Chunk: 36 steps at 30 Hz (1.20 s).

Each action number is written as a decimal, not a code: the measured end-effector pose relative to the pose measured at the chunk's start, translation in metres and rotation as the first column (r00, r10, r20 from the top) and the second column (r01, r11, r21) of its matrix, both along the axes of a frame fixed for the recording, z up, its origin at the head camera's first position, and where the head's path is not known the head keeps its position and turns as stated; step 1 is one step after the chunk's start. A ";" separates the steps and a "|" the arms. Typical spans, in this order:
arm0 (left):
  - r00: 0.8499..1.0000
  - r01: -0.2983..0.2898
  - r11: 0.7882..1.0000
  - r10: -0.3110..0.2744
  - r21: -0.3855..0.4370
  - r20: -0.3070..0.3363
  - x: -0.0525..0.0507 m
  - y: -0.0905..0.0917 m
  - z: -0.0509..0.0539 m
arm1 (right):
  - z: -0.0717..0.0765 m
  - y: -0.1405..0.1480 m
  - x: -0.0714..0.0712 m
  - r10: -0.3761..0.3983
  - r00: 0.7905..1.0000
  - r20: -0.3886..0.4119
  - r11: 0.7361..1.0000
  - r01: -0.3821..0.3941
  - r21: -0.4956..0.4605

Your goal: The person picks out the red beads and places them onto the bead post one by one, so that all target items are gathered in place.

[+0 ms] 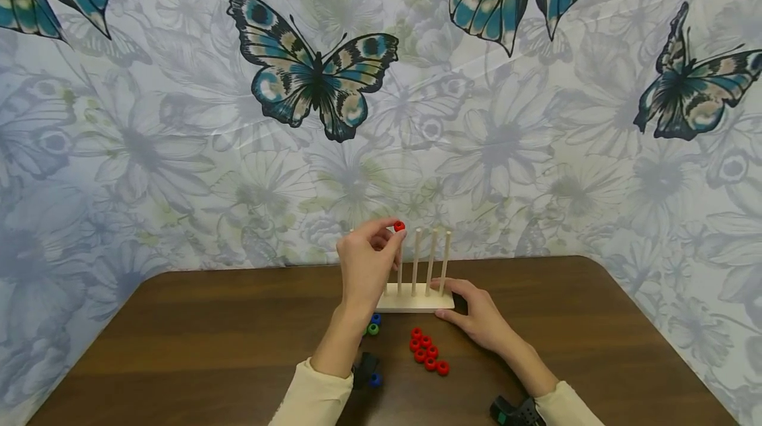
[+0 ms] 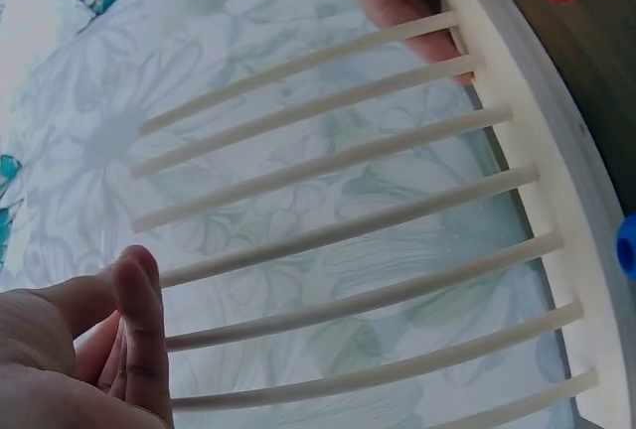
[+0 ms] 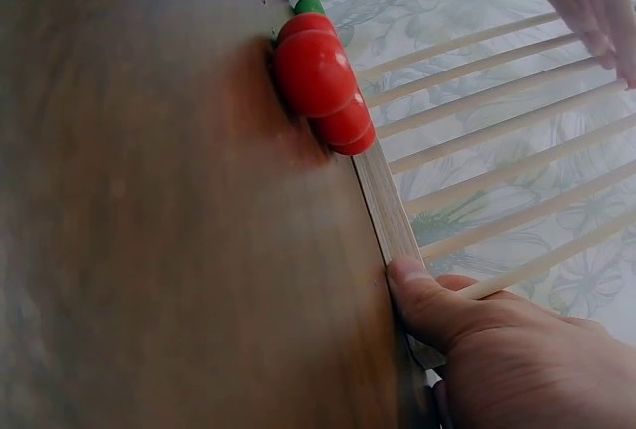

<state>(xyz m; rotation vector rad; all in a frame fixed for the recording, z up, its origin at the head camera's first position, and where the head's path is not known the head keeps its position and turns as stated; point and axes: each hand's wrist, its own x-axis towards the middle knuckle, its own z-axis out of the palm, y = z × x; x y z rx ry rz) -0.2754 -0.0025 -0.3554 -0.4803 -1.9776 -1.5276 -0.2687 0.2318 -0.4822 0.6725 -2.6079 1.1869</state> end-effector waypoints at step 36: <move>0.815 0.490 0.842 -0.350 -0.226 0.461 0.018 -0.028 -0.078 | 0.000 -0.001 0.001 -0.014 1.000 0.014 1.000 0.014 0.021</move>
